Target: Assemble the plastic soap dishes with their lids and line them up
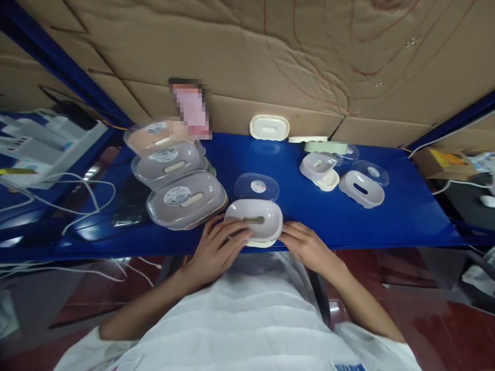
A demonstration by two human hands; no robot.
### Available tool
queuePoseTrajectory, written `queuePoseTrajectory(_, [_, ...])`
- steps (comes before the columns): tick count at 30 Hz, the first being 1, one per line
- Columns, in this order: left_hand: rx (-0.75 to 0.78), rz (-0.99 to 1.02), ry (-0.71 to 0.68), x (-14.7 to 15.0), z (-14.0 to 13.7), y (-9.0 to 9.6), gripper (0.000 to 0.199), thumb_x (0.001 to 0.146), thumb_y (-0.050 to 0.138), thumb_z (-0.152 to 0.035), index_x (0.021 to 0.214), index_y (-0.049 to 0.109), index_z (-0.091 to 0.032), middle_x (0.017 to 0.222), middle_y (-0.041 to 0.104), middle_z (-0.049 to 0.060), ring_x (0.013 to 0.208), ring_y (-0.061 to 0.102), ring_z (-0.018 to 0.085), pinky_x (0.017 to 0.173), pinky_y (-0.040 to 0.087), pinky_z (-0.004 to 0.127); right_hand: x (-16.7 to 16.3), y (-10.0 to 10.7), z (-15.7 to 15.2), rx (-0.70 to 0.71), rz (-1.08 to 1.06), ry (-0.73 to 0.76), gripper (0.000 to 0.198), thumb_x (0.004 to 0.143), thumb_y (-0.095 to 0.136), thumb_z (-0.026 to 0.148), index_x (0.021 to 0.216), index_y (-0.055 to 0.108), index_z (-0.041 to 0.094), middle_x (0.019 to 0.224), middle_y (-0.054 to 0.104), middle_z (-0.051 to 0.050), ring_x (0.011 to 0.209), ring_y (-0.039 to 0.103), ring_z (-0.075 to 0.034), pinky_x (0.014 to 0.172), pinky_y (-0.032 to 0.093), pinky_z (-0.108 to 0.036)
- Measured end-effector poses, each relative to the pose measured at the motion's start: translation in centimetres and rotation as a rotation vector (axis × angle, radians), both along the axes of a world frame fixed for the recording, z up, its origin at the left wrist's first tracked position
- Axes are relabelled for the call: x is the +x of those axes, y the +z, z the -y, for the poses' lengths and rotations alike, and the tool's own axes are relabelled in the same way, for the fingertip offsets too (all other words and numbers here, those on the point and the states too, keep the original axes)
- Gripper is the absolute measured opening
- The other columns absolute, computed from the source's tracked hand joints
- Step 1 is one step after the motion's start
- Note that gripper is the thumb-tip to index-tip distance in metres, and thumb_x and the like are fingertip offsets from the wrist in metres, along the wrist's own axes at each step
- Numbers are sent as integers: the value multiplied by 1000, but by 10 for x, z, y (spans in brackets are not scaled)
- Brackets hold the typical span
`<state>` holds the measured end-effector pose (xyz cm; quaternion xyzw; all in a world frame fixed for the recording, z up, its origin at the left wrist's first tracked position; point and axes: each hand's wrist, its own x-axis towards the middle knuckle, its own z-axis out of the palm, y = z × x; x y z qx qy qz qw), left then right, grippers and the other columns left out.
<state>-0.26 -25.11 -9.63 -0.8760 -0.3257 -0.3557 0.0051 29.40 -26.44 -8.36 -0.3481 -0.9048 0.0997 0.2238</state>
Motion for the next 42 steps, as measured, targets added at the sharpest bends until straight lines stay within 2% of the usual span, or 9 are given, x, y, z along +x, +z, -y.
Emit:
queuePoseTrajectory(7, [-23,-114,-13,-3,1,-8,28,106,59,-12,131,69,-21,125,78,8,121,69,24,117,40,49,7,-11,5,231,-226,-255,50,99,75,25,148,63,26,133,74,-14,126,71,-32,103,61,-52])
queuePoseTrajectory(10, [-38,-189,-60,-6,0,-4,29,106,58,-12,132,69,-21,127,78,8,122,68,25,114,41,50,-11,-13,7,182,-72,-155,63,97,79,47,152,59,24,151,65,-17,147,57,-37,118,52,-59])
queuePoseTrajectory(17, [-81,-263,-127,-18,-7,5,28,109,59,-19,136,66,-20,134,75,8,126,67,25,109,43,47,-28,-11,2,107,79,-25,48,109,62,31,157,56,25,158,63,-11,152,53,-28,125,46,-53])
queuePoseTrajectory(21, [-97,-210,-127,-18,-9,4,25,107,58,-19,130,68,-20,130,76,8,121,69,26,106,44,47,-19,-4,-22,40,16,-133,58,114,47,30,170,37,31,171,47,-11,162,40,-30,128,42,-58])
queuePoseTrajectory(25, [-117,-142,-146,-17,-8,4,20,106,60,-21,124,70,-22,123,78,6,115,71,23,104,44,45,-19,0,-52,-6,67,-191,66,113,34,17,175,20,35,172,47,-6,169,23,-29,134,30,-63])
queuePoseTrajectory(28, [-116,-142,-141,-17,-8,4,17,107,60,-22,121,70,-22,121,78,5,113,71,23,104,43,44,-18,-2,-61,-37,135,-235,59,114,41,28,172,31,33,169,50,-9,167,28,-34,133,31,-66])
queuePoseTrajectory(34, [-81,-157,-130,-19,-9,1,13,107,63,-24,117,71,-21,120,77,6,113,72,23,103,48,42,1,-7,-51,28,69,-593,56,108,57,49,160,54,27,139,60,-18,141,59,-39,106,59,-56])
queuePoseTrajectory(39, [-45,-89,-64,-17,-8,-5,32,104,70,-28,134,65,-20,140,68,16,123,70,30,101,58,45,3,-5,-35,89,-115,-570,43,110,57,40,151,64,33,129,63,-12,125,65,-32,109,56,-52])
queuePoseTrajectory(42, [-76,-63,-11,-16,-8,-6,51,104,72,-34,149,55,-19,153,58,22,139,63,34,108,60,47,-9,-4,-19,32,-188,-437,46,109,61,34,154,61,38,131,62,-10,126,65,-29,111,55,-51])
